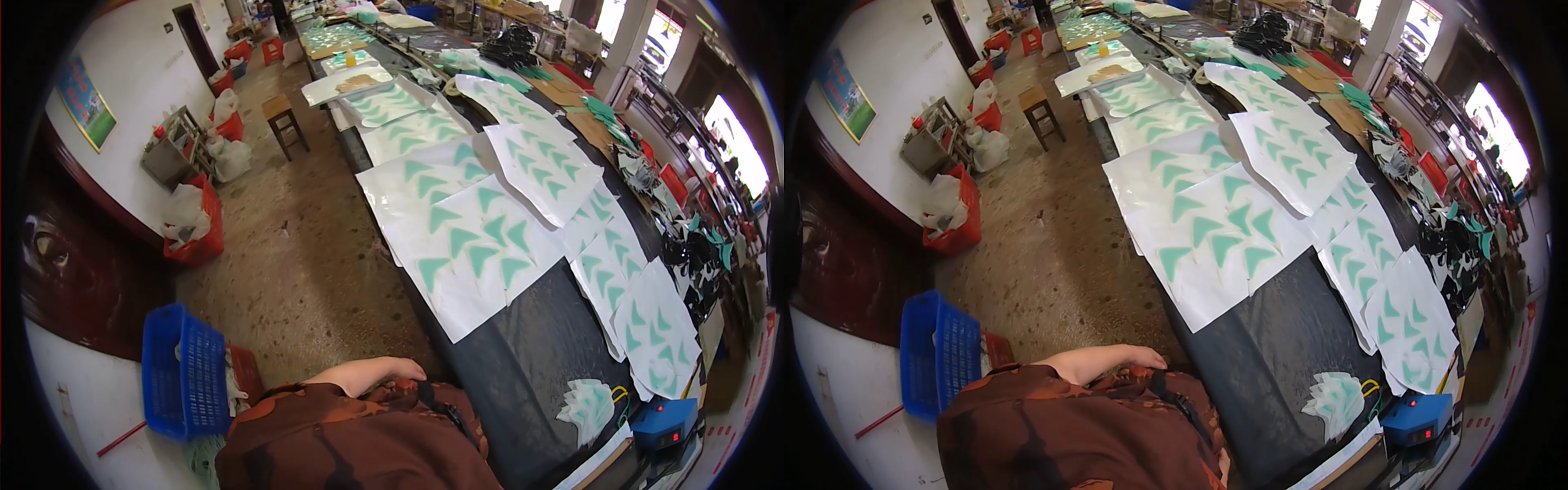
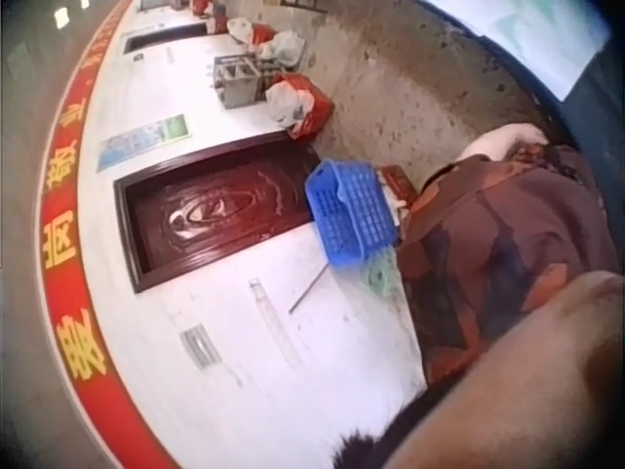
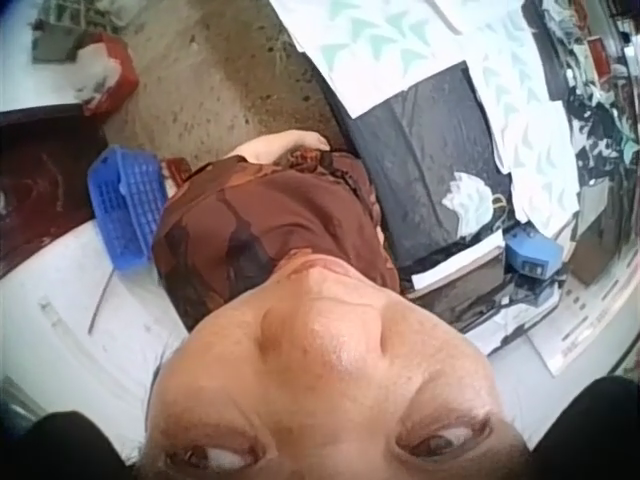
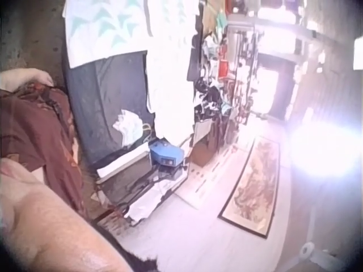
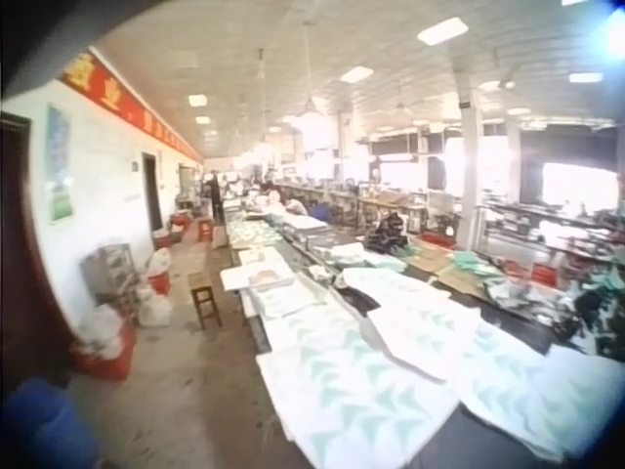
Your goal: The recorder uses a heat press machine to apply components onto shoe materials.
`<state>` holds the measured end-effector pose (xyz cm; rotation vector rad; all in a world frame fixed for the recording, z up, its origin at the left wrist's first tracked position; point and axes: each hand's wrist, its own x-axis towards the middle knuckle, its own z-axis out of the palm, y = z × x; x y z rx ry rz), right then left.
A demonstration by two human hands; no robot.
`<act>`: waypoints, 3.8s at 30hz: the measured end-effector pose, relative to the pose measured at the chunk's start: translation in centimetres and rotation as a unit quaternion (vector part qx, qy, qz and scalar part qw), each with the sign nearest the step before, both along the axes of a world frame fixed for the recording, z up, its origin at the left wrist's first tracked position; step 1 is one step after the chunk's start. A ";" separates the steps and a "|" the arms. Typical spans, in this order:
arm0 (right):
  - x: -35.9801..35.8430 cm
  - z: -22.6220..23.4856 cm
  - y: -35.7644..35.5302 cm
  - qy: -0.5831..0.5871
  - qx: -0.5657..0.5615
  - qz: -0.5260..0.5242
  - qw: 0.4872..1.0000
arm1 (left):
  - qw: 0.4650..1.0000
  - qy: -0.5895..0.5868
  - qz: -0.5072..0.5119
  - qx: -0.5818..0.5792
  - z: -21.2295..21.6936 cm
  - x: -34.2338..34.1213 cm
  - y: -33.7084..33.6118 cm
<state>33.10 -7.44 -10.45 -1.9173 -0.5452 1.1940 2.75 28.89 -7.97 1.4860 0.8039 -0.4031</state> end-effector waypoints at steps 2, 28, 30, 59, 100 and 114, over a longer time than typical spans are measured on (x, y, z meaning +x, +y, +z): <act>0.1 0.7 0.6 -0.007 0.001 0.011 1.000 | 1.000 0.008 0.004 0.010 -0.1 -0.6 0.0; -3.4 25.2 4.3 -0.078 0.025 -0.015 0.997 | 0.958 -0.254 -0.121 0.059 25.2 1.1 0.8; -4.1 28.5 6.8 -0.029 0.049 0.014 0.998 | 0.923 -0.318 -0.171 0.132 24.8 2.2 0.0; -2.9 24.4 6.2 0.065 0.023 0.151 0.986 | 0.964 -0.082 -0.225 0.118 23.5 2.8 1.2; -5.4 26.3 4.5 0.072 0.032 0.077 0.994 | 0.992 0.089 -0.082 -0.024 4.4 -4.1 5.3; -8.6 12.3 -3.1 -0.071 -0.224 0.032 0.972 | 0.959 0.203 -0.149 0.126 3.5 -2.2 3.6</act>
